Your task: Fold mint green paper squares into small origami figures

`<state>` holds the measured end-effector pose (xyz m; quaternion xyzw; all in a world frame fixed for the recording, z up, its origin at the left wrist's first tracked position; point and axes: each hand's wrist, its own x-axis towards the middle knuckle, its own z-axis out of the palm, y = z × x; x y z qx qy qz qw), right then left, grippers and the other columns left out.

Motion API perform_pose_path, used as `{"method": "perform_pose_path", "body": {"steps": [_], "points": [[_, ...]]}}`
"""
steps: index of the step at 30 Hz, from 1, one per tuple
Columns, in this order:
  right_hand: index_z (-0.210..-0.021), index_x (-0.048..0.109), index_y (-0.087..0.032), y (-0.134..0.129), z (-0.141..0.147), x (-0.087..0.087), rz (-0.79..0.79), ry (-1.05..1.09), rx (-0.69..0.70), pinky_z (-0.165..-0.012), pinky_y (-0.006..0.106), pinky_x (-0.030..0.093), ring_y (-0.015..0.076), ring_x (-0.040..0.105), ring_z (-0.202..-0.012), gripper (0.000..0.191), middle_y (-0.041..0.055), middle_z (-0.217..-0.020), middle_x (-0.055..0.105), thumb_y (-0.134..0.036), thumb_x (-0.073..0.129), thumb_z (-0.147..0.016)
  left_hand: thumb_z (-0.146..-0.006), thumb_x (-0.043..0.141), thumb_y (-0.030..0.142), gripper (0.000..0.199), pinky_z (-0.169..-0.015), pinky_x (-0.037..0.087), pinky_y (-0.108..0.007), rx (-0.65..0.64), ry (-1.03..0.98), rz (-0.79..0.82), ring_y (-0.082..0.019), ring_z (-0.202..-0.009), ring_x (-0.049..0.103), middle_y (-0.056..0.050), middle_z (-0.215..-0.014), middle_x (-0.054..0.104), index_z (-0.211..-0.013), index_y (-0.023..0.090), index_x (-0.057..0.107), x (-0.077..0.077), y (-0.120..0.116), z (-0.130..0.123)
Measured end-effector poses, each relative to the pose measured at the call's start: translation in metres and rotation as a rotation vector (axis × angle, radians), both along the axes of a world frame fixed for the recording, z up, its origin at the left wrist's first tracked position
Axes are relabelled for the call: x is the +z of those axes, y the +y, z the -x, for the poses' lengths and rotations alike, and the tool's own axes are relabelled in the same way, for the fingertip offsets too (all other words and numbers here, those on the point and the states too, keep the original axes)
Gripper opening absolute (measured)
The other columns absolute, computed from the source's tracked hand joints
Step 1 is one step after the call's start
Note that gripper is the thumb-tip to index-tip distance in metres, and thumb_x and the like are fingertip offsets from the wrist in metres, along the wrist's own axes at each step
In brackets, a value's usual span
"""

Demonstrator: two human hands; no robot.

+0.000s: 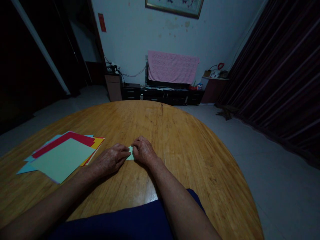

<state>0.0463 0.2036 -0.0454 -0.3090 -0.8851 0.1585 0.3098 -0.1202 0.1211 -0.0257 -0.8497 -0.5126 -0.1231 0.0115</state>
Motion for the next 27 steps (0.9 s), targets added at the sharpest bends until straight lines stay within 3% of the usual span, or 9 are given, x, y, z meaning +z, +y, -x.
{"method": "perform_pose_path", "body": {"steps": [10, 17, 22, 27], "points": [[-0.074, 0.066, -0.016, -0.008, 0.020, 0.001, 0.112, 0.011, -0.308, -0.074, 0.027, 0.043, 0.0157, 0.053, -0.081, 0.008, 0.0045, -0.082, 0.056, -0.024, 0.066, -0.077, -0.086, 0.038, 0.008, 0.028, -0.081, 0.048, -0.035, 0.017, 0.016, 0.014, -0.022, -0.096, 0.052, -0.008, -0.104, 0.062, -0.102, 0.017, 0.059, 0.006, -0.022, -0.007], [-0.074, 0.067, -0.017, -0.003, 0.025, 0.005, 0.175, -0.038, -0.320, -0.071, 0.026, 0.041, 0.0154, 0.051, -0.079, 0.006, 0.0049, -0.084, 0.054, -0.023, 0.067, -0.076, -0.086, 0.038, 0.006, 0.030, -0.086, 0.048, -0.035, 0.025, -0.018, 0.021, -0.021, -0.101, 0.052, -0.008, -0.107, 0.062, -0.104, 0.018, 0.058, 0.003, -0.023, -0.008], [-0.075, 0.067, -0.019, -0.003, 0.019, 0.001, 0.110, -0.046, -0.425, -0.077, 0.032, 0.040, 0.0203, 0.050, -0.088, 0.007, 0.0081, -0.091, 0.055, -0.026, 0.065, -0.078, -0.084, 0.038, 0.005, 0.033, -0.087, 0.048, -0.037, 0.031, -0.017, 0.016, -0.021, -0.106, 0.052, -0.009, -0.116, 0.060, -0.107, 0.018, 0.058, 0.000, -0.023, -0.007], [-0.071, 0.065, -0.019, 0.007, 0.004, -0.009, 0.007, -0.009, -0.460, -0.073, 0.028, 0.040, 0.0175, 0.049, -0.080, 0.007, 0.0061, -0.085, 0.057, -0.022, 0.063, -0.077, -0.083, 0.039, 0.005, 0.032, -0.087, 0.049, -0.038, 0.039, -0.032, 0.005, -0.022, -0.108, 0.050, -0.010, -0.117, 0.060, -0.106, 0.017, 0.058, -0.005, -0.022, -0.006]]}}
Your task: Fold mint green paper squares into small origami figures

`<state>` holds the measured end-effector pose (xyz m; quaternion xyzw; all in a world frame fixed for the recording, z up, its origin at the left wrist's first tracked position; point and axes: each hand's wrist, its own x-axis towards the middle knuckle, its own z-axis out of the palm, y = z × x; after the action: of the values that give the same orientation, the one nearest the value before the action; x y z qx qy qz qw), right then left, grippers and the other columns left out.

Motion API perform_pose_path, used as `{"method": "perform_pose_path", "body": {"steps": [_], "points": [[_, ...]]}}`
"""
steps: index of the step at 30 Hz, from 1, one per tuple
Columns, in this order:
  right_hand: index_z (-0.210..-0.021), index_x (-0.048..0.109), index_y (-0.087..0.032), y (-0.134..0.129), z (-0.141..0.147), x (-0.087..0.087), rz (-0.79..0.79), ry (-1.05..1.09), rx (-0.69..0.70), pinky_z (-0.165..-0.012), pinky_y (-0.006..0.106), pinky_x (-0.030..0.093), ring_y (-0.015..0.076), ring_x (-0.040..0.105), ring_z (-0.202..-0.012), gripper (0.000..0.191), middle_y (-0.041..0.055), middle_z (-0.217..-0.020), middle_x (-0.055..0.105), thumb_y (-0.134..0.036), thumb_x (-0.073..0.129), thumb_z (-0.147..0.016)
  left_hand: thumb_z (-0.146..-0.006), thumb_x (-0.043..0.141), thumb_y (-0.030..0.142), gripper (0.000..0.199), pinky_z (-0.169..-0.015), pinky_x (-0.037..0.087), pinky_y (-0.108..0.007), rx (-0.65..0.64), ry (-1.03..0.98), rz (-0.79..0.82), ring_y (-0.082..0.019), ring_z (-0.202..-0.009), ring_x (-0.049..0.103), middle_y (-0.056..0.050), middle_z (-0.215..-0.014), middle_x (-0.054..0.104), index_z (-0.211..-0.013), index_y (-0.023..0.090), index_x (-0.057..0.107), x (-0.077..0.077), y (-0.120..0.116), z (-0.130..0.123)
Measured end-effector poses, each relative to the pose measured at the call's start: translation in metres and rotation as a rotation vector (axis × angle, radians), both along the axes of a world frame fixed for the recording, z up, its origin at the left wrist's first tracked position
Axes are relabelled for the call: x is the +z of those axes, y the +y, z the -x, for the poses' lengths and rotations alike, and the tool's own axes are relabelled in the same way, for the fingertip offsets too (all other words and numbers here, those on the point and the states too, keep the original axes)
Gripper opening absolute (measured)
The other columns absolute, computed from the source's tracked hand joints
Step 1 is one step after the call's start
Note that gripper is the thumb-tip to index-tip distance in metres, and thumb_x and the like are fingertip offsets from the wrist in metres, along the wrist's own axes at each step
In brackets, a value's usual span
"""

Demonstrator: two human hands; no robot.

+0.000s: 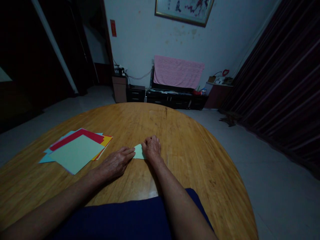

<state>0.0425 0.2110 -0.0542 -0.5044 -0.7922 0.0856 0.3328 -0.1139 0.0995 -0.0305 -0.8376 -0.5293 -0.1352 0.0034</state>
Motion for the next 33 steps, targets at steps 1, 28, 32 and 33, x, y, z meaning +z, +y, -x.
{"method": "perform_pose_path", "body": {"steps": [1, 28, 32, 33], "points": [[-0.071, 0.065, -0.019, 0.002, -0.002, -0.001, -0.009, 0.015, 0.010, -0.072, 0.028, 0.040, 0.0171, 0.050, -0.079, 0.007, 0.0054, -0.081, 0.057, -0.019, 0.061, -0.077, -0.083, 0.039, 0.005, 0.032, -0.087, 0.048, -0.038, 0.002, -0.002, 0.001, -0.023, -0.108, 0.050, -0.010, -0.117, 0.060, -0.106, 0.017, 0.058, 0.000, 0.000, -0.001], [-0.089, 0.069, -0.017, -0.020, 0.006, 0.011, -0.036, -0.095, 0.449, -0.083, 0.029, 0.042, 0.0165, 0.056, -0.087, 0.018, 0.0061, -0.089, 0.065, -0.010, 0.053, -0.083, -0.089, 0.035, 0.012, 0.034, -0.084, 0.046, -0.035, 0.066, 0.043, 0.080, -0.022, -0.104, 0.049, -0.007, -0.117, 0.056, -0.116, 0.021, 0.054, 0.009, 0.000, -0.001], [-0.089, 0.070, -0.018, -0.020, 0.004, 0.007, -0.053, -0.082, 0.448, -0.083, 0.029, 0.043, 0.0173, 0.054, -0.092, 0.020, 0.0070, -0.093, 0.064, -0.011, 0.052, -0.084, -0.088, 0.035, 0.011, 0.032, -0.082, 0.045, -0.036, 0.070, 0.076, 0.067, -0.024, -0.102, 0.048, -0.007, -0.115, 0.058, -0.110, 0.021, 0.057, 0.010, 0.000, -0.002], [-0.089, 0.070, -0.018, -0.020, 0.003, 0.006, -0.052, -0.077, 0.449, -0.083, 0.029, 0.044, 0.0173, 0.054, -0.092, 0.020, 0.0069, -0.094, 0.063, -0.011, 0.052, -0.084, -0.088, 0.036, 0.012, 0.031, -0.081, 0.044, -0.036, 0.069, 0.087, 0.066, -0.024, -0.101, 0.048, -0.007, -0.113, 0.058, -0.109, 0.021, 0.058, 0.010, -0.001, -0.002]]}}
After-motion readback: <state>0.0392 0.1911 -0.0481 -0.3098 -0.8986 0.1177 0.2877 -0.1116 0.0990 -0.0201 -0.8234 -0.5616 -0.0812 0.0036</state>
